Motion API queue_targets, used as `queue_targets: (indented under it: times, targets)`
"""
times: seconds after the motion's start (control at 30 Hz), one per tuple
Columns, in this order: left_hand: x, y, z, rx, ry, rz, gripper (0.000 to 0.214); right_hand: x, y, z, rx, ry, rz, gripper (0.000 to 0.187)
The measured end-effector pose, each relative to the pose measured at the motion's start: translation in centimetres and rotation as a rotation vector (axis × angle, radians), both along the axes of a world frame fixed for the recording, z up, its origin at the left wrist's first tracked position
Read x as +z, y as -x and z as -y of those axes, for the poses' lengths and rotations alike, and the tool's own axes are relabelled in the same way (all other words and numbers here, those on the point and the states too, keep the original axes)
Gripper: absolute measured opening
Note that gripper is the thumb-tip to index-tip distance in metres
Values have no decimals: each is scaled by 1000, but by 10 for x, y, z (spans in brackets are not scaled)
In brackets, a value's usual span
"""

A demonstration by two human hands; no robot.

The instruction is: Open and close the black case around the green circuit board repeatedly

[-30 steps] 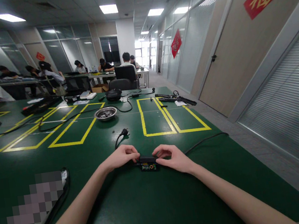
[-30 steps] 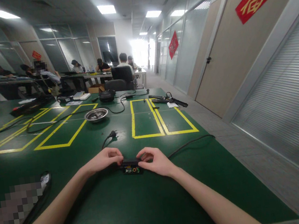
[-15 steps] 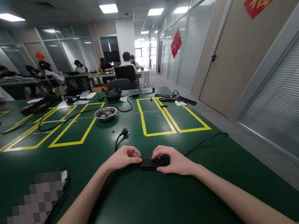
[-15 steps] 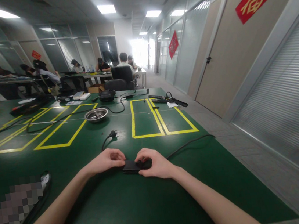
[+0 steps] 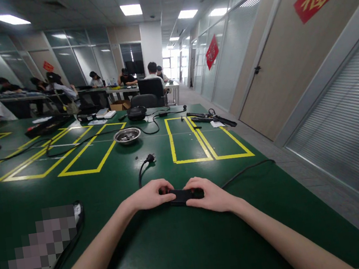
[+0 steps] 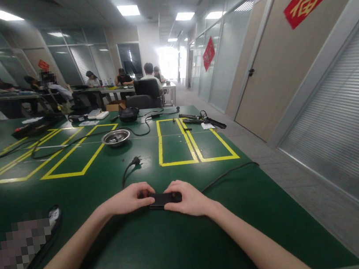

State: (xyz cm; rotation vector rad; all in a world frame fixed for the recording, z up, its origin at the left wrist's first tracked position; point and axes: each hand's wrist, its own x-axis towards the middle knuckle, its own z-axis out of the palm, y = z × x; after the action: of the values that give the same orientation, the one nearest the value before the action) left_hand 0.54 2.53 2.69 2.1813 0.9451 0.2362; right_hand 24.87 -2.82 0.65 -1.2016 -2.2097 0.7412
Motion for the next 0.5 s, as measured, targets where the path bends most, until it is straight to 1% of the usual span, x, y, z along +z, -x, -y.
queue_targets:
  times: [0.03,0.13,0.27,0.33,0.4,0.5]
  targets:
    - [0,-1,1,-23,-35,-6,39,1,1,1,-4,3,15,22]
    - [2,-2,4,-84,-115,-25,39,7,3,4,-7,-22,37,26]
    - [8,-4,9,-84,-89,-68,34,10,6,8,-6,-69,29,31]
    - [11,-4,12,-80,-67,-89,31,8,6,8,-9,-92,25,37]
    - [12,-5,14,-81,-78,-97,29,6,6,7,-8,-113,46,40]
    - [11,-8,15,-81,-131,-84,29,2,4,4,-12,-117,99,29]
